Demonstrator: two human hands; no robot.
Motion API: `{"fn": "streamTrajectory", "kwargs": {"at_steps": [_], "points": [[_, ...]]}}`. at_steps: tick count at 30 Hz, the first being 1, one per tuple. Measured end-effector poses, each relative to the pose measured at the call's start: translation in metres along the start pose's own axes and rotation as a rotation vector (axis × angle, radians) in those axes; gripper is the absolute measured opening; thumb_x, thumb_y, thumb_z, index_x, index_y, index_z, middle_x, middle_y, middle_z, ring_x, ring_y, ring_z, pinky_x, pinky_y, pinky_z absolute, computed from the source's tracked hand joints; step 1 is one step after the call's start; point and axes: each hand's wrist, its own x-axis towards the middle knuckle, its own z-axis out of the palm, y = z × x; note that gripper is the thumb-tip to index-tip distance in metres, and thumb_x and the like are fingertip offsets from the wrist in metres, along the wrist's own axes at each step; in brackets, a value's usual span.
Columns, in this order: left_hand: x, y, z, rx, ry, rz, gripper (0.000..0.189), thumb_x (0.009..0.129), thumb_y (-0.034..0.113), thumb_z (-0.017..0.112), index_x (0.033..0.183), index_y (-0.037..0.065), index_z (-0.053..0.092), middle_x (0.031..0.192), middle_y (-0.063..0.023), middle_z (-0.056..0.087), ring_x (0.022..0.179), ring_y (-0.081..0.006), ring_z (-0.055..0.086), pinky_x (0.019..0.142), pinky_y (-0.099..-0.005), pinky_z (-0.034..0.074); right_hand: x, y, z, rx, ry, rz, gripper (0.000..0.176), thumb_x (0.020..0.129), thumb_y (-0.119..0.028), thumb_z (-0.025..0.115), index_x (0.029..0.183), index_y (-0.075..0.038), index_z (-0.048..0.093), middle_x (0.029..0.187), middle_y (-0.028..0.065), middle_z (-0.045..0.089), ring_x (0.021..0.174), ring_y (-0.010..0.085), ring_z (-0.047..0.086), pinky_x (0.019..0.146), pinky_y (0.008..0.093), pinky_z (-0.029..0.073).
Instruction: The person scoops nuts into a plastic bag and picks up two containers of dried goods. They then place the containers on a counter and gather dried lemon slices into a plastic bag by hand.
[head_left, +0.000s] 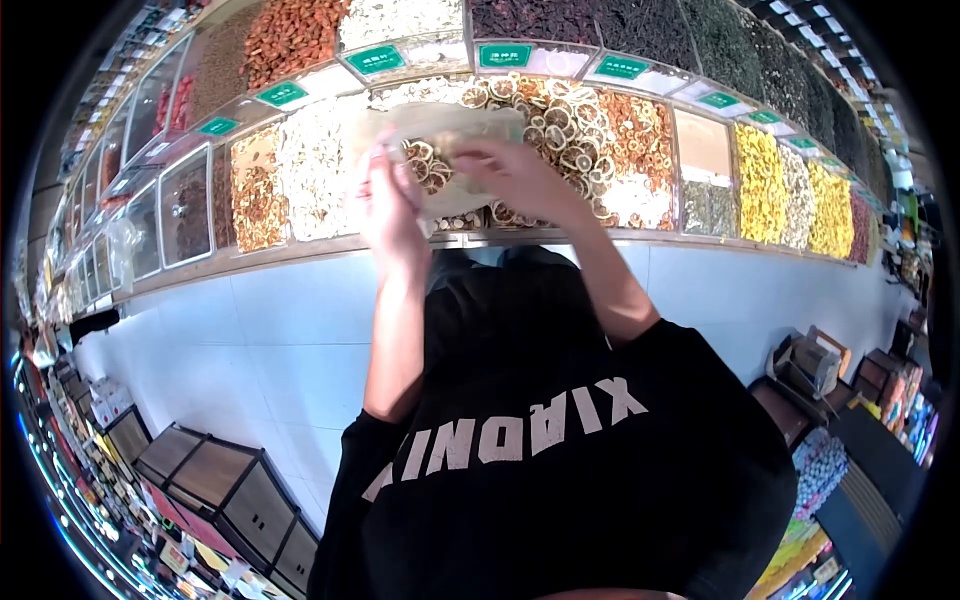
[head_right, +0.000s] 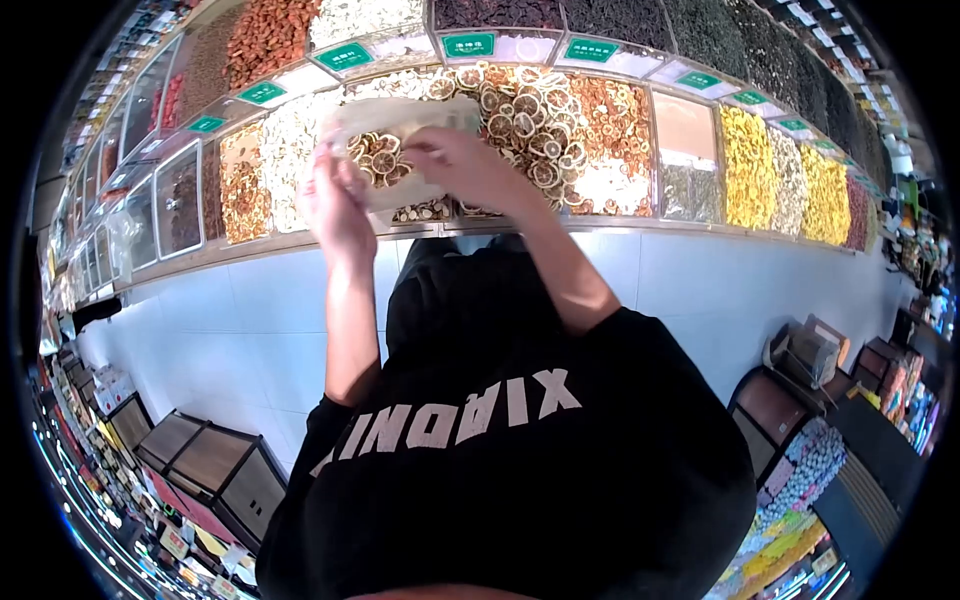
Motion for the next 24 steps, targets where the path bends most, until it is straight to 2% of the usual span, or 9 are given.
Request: {"fn": "streamTrajectory", "kwargs": {"at_steps": [3, 6, 7, 8, 10, 14, 18, 20, 24], "points": [[0.015, 0.029, -0.026, 0.026, 0.081, 0.071, 0.030, 0.106, 0.018, 0.046, 0.121, 0.003, 0.067, 0.065, 0.0099, 0.047, 0.050, 0.0012, 0.034, 0.045, -0.0157, 0.024, -0.035, 0.032, -0.030, 0.113, 0.359, 0.056, 0.024, 0.097, -0.016, 0.065, 0.116, -0.001, 0.068, 0.102, 0.0117, 0.073, 0.093, 0.0198, 0.071, 0.087, 0.0339, 0.055], [0.037, 0.050, -0.051, 0.014, 0.125, 0.063, 0.030, 0.105, 0.017, 0.045, 0.118, 0.001, 0.067, 0.064, 0.0098, 0.046, 0.052, 0.0017, 0.033, 0.045, -0.0153, 0.022, -0.047, 0.070, -0.041, -0.649, 0.457, 0.408, 0.089, 0.072, -0.041, 0.088, 0.141, -0.002, 0.048, 0.132, 0.0283, 0.054, 0.124, 0.0379, 0.054, 0.106, 0.0456, 0.045], [0.044, 0.051, -0.063, -0.007, 0.065, 0.049, 0.030, 0.105, 0.017, 0.045, 0.117, 0.001, 0.067, 0.063, 0.0097, 0.044, 0.051, 0.0014, 0.032, 0.045, -0.0162, 0.021, -0.045, 0.095, -0.041, -0.696, 0.376, 0.520, 0.118, 0.063, -0.045, 0.092, 0.152, -0.001, 0.028, 0.146, 0.0320, 0.036, 0.136, 0.0436, 0.038, 0.113, 0.0480, 0.036], [0.050, 0.050, -0.072, -0.027, 0.006, 0.034, 0.030, 0.105, 0.017, 0.044, 0.117, 0.001, 0.067, 0.063, 0.0096, 0.042, 0.051, 0.0012, 0.030, 0.045, -0.0171, 0.019, -0.041, 0.107, -0.038, -0.741, 0.364, 0.533, 0.124, 0.062, -0.048, 0.091, 0.155, -0.005, 0.022, 0.151, 0.0308, 0.031, 0.141, 0.0441, 0.031, 0.115, 0.0506, 0.032], [0.055, 0.047, -0.083, 0.029, -0.015, 0.026, 0.030, 0.105, 0.014, 0.045, 0.116, -0.003, 0.067, 0.065, 0.0082, 0.034, 0.056, -0.0008, 0.029, 0.047, -0.0188, 0.019, -0.027, 0.116, -0.027, -0.889, 0.405, 0.534, 0.126, 0.061, -0.050, 0.091, 0.157, -0.009, 0.021, 0.153, 0.0309, 0.027, 0.145, 0.0448, 0.025, 0.117, 0.0548, 0.027], [0.052, 0.043, -0.100, 0.050, -0.050, -0.124, 0.029, 0.103, 0.013, 0.047, 0.113, -0.005, 0.066, 0.064, 0.0060, 0.038, 0.053, -0.0024, 0.030, 0.047, -0.0200, 0.021, 0.017, 0.122, -0.023, -0.902, 0.375, 0.558, 0.128, 0.062, -0.049, 0.091, 0.160, -0.018, 0.016, 0.162, 0.0243, 0.017, 0.151, 0.0415, 0.014, 0.121, 0.0560, 0.018], [0.055, 0.038, -0.115, 0.023, -0.191, -0.182, 0.026, 0.103, 0.015, 0.049, 0.111, -0.003, 0.067, 0.065, 0.0055, 0.041, 0.054, -0.0025, 0.033, 0.047, -0.0204, 0.024, 0.039, 0.139, -0.026, -0.869, 0.398, 0.576, 0.108, 0.070, -0.041, 0.088, 0.156, -0.015, 0.028, 0.157, 0.0268, 0.027, 0.147, 0.0448, 0.024, 0.118, 0.0534, 0.028], [0.058, 0.039, -0.120, 0.024, -0.217, -0.191, 0.025, 0.103, 0.014, 0.050, 0.111, -0.002, 0.067, 0.065, 0.0056, 0.042, 0.054, -0.0023, 0.035, 0.048, -0.0200, 0.025, 0.042, 0.133, -0.020, -0.898, 0.367, 0.613, 0.088, 0.078, -0.032, 0.083, 0.150, -0.012, 0.038, 0.150, 0.0282, 0.038, 0.144, 0.0442, 0.029, 0.118, 0.0476, 0.032], [0.072, 0.047, -0.125, 0.022, -0.211, -0.158, 0.022, 0.103, 0.011, 0.049, 0.114, 0.002, 0.065, 0.068, 0.0063, 0.047, 0.057, -0.0013, 0.038, 0.049, -0.0188, 0.029, 0.034, 0.137, -0.005, -0.939, 0.442, 0.474, 0.075, 0.081, -0.018, 0.079, 0.146, -0.009, 0.042, 0.146, 0.0258, 0.043, 0.138, 0.0437, 0.039, 0.114, 0.0459, 0.038]]}}
